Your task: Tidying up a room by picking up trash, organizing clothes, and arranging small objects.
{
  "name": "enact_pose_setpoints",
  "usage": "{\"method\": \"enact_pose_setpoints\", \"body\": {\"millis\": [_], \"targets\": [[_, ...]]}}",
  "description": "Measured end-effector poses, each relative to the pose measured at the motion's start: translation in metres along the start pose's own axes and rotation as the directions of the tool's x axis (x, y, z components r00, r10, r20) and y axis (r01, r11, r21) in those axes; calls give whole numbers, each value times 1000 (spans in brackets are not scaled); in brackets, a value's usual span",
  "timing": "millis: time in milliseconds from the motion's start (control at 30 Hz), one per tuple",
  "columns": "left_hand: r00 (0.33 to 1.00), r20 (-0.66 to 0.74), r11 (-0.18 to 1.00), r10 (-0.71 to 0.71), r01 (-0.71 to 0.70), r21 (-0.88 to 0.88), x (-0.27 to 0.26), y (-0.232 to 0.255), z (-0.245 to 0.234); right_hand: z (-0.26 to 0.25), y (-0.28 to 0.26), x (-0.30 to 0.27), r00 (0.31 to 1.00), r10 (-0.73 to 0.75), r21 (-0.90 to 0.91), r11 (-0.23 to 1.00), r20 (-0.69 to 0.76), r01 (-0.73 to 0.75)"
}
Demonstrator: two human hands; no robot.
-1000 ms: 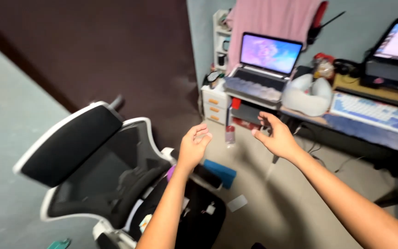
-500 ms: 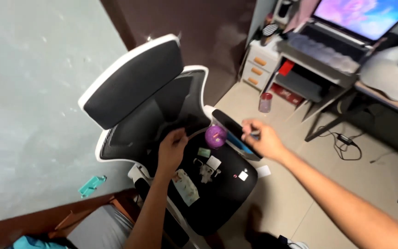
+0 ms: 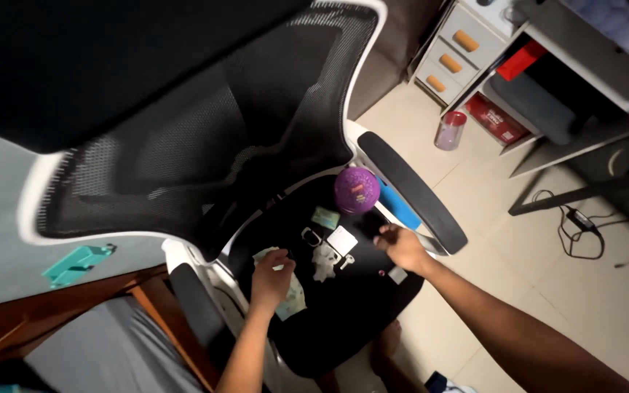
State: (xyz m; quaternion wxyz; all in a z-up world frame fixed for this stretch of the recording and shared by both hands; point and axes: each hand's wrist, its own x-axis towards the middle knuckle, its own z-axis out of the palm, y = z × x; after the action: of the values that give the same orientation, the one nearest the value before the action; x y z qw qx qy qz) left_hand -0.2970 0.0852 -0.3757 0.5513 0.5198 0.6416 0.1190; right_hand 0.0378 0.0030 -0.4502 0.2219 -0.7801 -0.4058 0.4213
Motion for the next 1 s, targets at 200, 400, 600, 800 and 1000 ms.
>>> {"method": "enact_pose_setpoints", "body": {"millis": [200,400,600,800,1000], "targets": [[998,8,994,62,-62,95,53,-52,25,16,-45,62,942,304,398,889,-139,-228],[992,-121,969,48,-16,248,84,-122,44,84,-18,67,917,382,526,807,-115,-270],[998,65,950,4,-24,311,71,-114,36,189,-37,25,956,-110,66,993,272,95],[1000,15,945,6,-11,326,79,-160,43,220,-83,5,996,75,-415,905,-51,-89],[998,12,974,57,-58,221,63,-156,29,204,-77,19,979,203,-375,909,22,-180]]}}
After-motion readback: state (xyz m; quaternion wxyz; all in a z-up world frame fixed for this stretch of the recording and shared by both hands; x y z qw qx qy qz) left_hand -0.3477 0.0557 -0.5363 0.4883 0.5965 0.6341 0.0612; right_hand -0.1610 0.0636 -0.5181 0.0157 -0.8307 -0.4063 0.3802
